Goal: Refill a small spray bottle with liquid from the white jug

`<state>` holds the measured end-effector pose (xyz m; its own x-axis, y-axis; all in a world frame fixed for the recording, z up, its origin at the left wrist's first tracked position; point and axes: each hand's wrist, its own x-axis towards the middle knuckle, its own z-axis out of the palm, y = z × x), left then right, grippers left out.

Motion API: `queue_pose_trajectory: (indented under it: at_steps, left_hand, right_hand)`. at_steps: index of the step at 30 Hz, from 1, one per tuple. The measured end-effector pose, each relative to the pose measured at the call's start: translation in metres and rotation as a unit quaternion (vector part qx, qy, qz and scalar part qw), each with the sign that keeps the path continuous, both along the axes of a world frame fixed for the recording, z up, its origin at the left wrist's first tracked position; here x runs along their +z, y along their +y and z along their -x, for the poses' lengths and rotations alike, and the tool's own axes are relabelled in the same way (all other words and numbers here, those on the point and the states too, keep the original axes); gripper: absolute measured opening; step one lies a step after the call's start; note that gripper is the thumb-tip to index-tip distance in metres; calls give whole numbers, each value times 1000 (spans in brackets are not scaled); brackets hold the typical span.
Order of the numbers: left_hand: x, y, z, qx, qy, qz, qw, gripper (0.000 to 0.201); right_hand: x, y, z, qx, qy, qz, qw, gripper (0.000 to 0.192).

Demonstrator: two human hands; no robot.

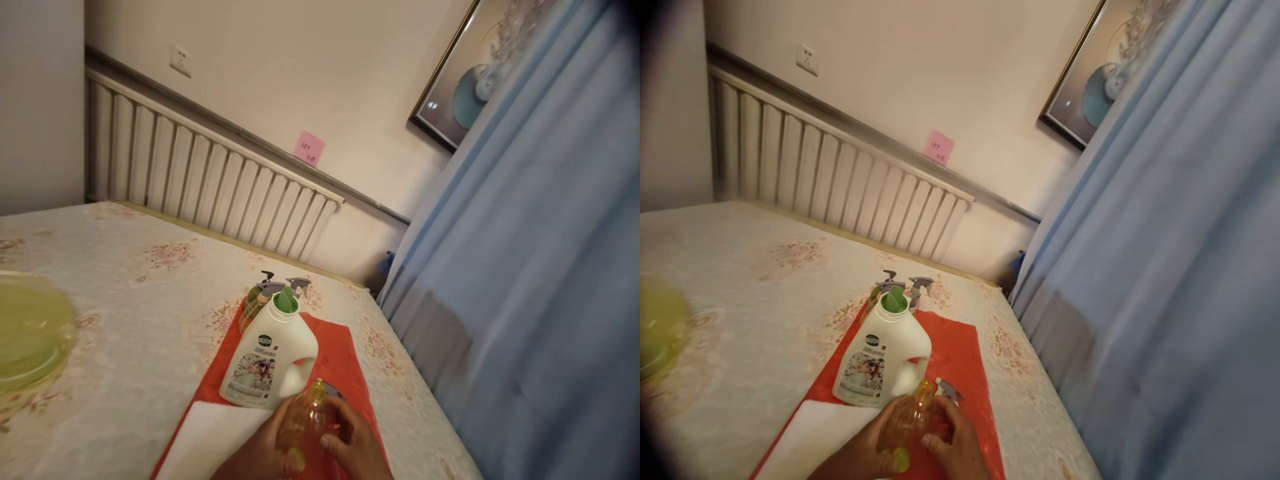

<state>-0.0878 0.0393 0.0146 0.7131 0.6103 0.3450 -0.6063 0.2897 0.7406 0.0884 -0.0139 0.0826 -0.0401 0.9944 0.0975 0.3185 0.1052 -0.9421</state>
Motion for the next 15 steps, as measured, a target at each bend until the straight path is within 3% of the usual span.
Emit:
queue_pose_trajectory:
  at_steps: [4,9,15]
  left_hand:
    - [-8,4,-1,-21,-9,9,1000,91]
    - [-6,4,2,-7,11,-1,1000,88]
    - [-11,5,4,-5,41,-8,999,88]
  right_hand:
    - [-8,1,-1,17,-15,4,1000,47]
    - [-17,0,-3,9,-24,4,1000,52]
    - [-13,-3,-1,9,-48,4,999,45]
